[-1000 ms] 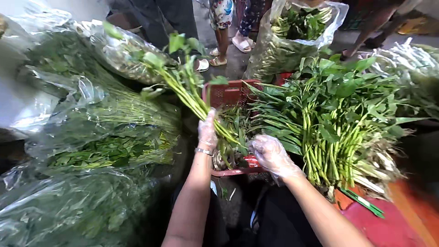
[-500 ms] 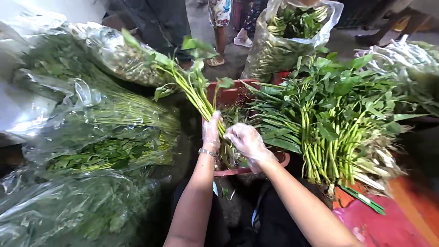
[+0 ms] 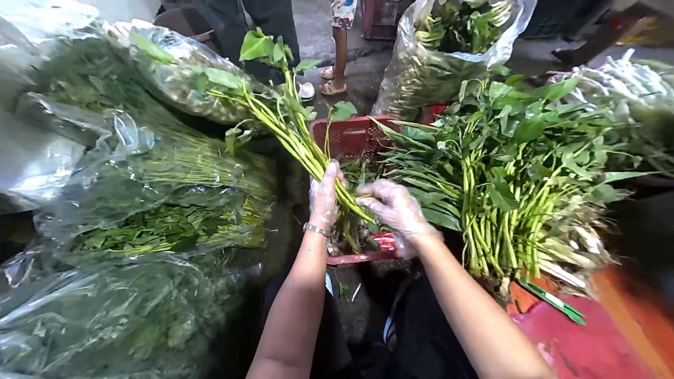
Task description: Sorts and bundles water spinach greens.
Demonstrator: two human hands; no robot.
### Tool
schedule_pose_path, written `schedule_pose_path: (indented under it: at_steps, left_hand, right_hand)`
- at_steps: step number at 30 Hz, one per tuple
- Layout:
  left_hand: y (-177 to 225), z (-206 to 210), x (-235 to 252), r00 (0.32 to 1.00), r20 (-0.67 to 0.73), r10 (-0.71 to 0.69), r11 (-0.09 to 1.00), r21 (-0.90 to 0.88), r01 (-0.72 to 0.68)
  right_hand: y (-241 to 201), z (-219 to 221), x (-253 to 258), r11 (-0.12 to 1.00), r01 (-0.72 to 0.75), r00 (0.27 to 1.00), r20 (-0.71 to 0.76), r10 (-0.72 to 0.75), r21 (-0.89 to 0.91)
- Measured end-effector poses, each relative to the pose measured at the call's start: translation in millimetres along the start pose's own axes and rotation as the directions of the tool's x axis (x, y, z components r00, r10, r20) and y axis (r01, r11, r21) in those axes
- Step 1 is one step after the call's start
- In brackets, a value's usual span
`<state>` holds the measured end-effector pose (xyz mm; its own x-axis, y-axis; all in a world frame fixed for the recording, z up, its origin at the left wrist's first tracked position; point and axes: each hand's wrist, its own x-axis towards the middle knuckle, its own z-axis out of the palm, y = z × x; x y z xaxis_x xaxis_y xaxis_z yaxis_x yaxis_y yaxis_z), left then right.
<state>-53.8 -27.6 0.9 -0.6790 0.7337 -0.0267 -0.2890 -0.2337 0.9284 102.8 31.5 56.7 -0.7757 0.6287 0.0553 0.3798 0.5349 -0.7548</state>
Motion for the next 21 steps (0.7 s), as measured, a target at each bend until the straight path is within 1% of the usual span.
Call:
schedule_pose_path:
  at_steps: [1, 3, 4, 5, 8, 10, 11, 12, 13, 14, 16, 17, 19, 21]
  left_hand:
    - [-2, 1, 2, 0.999, 0.021, 0.025, 0.999, -0.02, -0.024]
    - [1, 0, 7, 0.999, -0.013, 0.029, 0.999, -0.036, -0.029]
    - [3, -1, 8, 0.998, -0.053, 0.015, 0.999, -0.036, -0.017]
    - [6, -3, 10, 0.996, -0.086, 0.001, 1.0, -0.016, -0.002]
    - [9, -3, 11, 0.991, -0.131, -0.007, 0.997, 0.075, 0.017]
    - [8, 2, 7, 0.993, -0.121, 0.012, 0.995, 0.1, 0.0]
    - [9, 6, 5, 0.993, -0.116, 0.017, 0.995, 0.101, -0.005]
    - [11, 9, 2, 0.995, -0.103, 0.011, 0.995, 0.096, -0.001]
    - [13, 11, 1, 0.995, -0.098, 0.006, 0.997, 0.083, 0.002]
    - [15, 12, 1, 0.996, -0.088, -0.001, 0.998, 0.067, 0.007]
    - [15, 11, -1, 0.999, -0.036, -0.014, 1.0, 0.006, 0.014]
    - [14, 11, -1, 0.999, -0.022, -0.027, 0.999, -0.017, 0.027]
    - [10, 11, -2, 0.997, -0.024, -0.067, 0.997, -0.045, 0.066]
    - [9, 8, -1, 0.994, -0.028, -0.105, 0.987, -0.125, 0.101]
  right_hand:
    - [-4, 5, 1, 0.999, 0.031, 0.999, 0.021, -0.031, 0.015]
    - [-3, 8, -4, 0.99, 0.135, 0.988, 0.078, -0.131, -0.05]
    - [5, 9, -9, 0.975, 0.209, 0.977, 0.06, -0.205, -0.079]
    - [12, 8, -14, 0.968, 0.234, 0.972, 0.034, -0.232, -0.086]
    - [11, -4, -20, 0.995, 0.092, 0.996, 0.0, -0.092, -0.037]
    - [-7, -4, -17, 0.999, -0.004, 0.997, 0.071, 0.008, -0.054]
    - [-14, 2, -15, 0.995, -0.03, 0.994, 0.101, 0.039, -0.09]
    - [-18, 9, -14, 0.992, -0.03, 0.995, 0.09, 0.041, -0.123]
    - [-16, 18, -13, 0.992, -0.003, 1.0, 0.017, 0.005, -0.13]
    - [-12, 27, -12, 0.992, 0.051, 0.994, -0.092, -0.062, -0.116]
    - [-6, 39, -7, 0.98, 0.17, 0.943, -0.274, -0.191, -0.099]
    - [-7, 42, -3, 0.969, 0.214, 0.915, -0.324, -0.242, -0.12]
    - [-9, 46, 3, 0.942, 0.262, 0.886, -0.335, -0.322, -0.21]
    - [-8, 47, 7, 0.909, 0.275, 0.886, -0.285, -0.367, -0.313]
